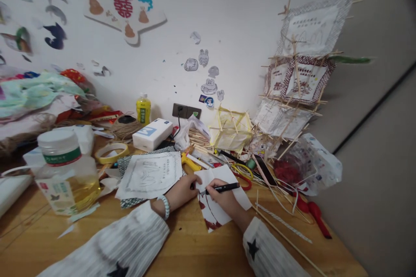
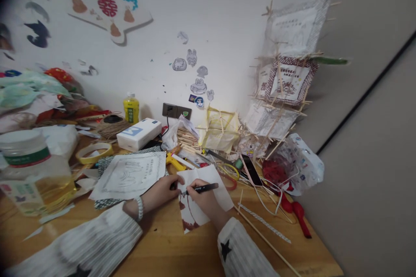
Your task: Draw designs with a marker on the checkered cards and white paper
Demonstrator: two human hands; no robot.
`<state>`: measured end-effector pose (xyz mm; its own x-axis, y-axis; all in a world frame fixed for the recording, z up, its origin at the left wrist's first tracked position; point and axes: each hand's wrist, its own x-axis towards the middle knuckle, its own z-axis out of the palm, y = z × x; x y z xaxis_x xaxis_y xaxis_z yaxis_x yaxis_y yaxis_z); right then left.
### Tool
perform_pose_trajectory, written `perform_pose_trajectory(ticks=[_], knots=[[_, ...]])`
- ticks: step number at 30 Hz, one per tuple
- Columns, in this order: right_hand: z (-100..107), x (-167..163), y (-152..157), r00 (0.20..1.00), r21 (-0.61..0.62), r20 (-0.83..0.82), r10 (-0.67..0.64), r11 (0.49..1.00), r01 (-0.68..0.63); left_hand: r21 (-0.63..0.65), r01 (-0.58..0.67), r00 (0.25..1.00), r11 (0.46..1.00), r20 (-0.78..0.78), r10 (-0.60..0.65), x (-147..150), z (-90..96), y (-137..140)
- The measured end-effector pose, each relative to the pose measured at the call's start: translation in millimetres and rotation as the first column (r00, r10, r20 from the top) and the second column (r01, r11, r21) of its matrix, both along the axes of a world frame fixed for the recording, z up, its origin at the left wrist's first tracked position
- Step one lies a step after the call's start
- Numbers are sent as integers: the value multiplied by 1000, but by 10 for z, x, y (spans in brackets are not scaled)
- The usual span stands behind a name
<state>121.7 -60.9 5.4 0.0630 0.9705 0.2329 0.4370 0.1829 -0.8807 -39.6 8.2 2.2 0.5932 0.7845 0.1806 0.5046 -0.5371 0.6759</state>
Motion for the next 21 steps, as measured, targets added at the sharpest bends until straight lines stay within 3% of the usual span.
perform_pose_trajectory(ticks=[21], knots=[[-73,36,45,1000,-49,-24,-10,999,9,9,9,1000,1000,-6,-9,-5,32,-16]])
